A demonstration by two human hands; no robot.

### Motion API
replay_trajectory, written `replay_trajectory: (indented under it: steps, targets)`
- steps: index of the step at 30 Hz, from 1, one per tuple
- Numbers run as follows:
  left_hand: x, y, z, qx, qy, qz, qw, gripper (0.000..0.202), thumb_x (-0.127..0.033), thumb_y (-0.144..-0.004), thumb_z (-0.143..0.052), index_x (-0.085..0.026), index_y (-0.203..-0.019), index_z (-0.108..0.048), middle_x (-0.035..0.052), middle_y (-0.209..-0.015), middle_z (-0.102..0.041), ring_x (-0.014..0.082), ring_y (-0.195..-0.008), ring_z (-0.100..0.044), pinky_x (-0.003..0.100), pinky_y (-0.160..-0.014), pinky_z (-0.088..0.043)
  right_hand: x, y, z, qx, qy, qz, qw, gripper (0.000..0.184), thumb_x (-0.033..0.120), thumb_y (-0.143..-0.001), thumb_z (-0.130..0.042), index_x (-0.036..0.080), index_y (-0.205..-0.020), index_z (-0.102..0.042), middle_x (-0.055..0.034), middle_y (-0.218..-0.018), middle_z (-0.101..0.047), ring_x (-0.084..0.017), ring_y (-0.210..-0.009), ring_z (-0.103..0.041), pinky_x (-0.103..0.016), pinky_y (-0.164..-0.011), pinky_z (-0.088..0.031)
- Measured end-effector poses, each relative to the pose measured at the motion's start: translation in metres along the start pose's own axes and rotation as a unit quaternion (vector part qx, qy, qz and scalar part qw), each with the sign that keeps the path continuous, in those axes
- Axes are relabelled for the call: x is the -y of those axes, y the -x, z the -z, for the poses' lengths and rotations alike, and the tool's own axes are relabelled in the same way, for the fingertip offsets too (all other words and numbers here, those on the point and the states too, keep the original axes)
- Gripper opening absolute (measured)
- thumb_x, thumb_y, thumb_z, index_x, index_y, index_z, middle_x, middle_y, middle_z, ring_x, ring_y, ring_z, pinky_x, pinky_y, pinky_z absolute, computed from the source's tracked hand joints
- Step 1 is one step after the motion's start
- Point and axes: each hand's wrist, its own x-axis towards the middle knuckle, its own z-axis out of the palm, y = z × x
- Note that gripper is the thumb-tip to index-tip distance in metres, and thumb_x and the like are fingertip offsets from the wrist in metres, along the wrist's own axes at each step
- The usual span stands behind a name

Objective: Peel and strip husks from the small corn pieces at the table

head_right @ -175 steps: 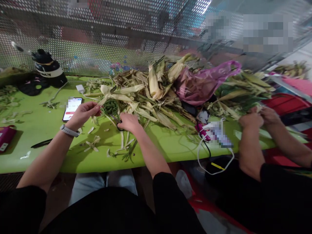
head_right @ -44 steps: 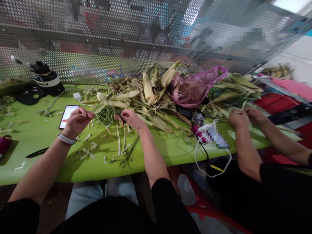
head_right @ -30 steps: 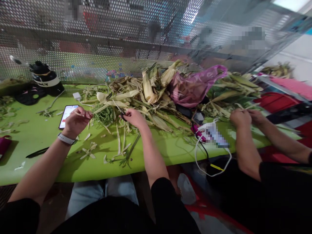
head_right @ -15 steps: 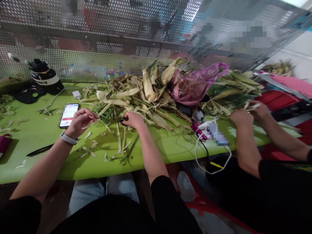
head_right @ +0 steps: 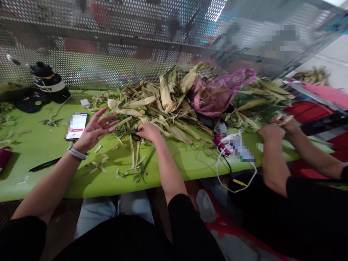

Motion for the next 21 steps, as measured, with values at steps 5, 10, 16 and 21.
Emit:
replay_trajectory:
  steps: [5, 10, 16, 21]
  targets:
    - [-0.002, 0.003, -0.002, 0.020, -0.031, 0.037, 0.999, 0.076, -0.001, -0.069, -0.059, -0.029, -0.139, -0.047, 0.0129, -0.137, -0.057, 0.0304, -0.112, -0.065, 0.042, -0.085, -0.059, 0.020, 0.015, 0.005, -0.188, -0.228, 0.139, 0.945, 0.033, 0.034, -0.085, -0.054, 0.019, -0.112, -0.065, -0.0080, -0.112, -0.065, -0.018, -0.092, -0.061, -0.029, -0.080, -0.047]
    - [-0.005, 0.005, -0.005, 0.061, -0.052, 0.059, 0.995, 0.071, -0.003, -0.070, -0.063, -0.027, -0.136, -0.051, 0.0144, -0.132, -0.060, 0.0287, -0.102, -0.069, 0.035, -0.074, -0.061, 0.033, 0.022, -0.003, 0.066, -0.269, 0.177, 0.944, 0.037, 0.049, -0.078, -0.068, 0.016, -0.095, -0.071, -0.0052, -0.087, -0.071, -0.017, -0.078, -0.063, -0.030, -0.072, -0.048]
    - [0.000, -0.002, 0.006, -0.069, -0.133, -0.053, 0.987, 0.062, -0.002, -0.068, -0.069, -0.022, -0.126, -0.059, 0.0112, -0.121, -0.066, 0.0222, -0.102, -0.067, 0.028, -0.077, -0.058, 0.033, 0.019, -0.010, 0.118, -0.374, 0.143, 0.908, 0.039, 0.053, -0.075, -0.071, 0.014, -0.080, -0.071, -0.0025, -0.066, -0.068, -0.013, -0.060, -0.061, -0.026, -0.060, -0.048]
    - [0.008, -0.008, 0.010, -0.217, -0.057, -0.051, 0.973, 0.055, -0.022, -0.073, -0.077, -0.025, -0.123, -0.057, 0.0080, -0.116, -0.068, 0.0201, -0.105, -0.066, 0.030, -0.083, -0.057, 0.045, 0.012, -0.024, -0.038, -0.499, 0.066, 0.864, 0.039, 0.055, -0.071, -0.072, 0.018, -0.082, -0.064, 0.0022, -0.060, -0.062, -0.011, -0.051, -0.056, -0.024, -0.052, -0.049]
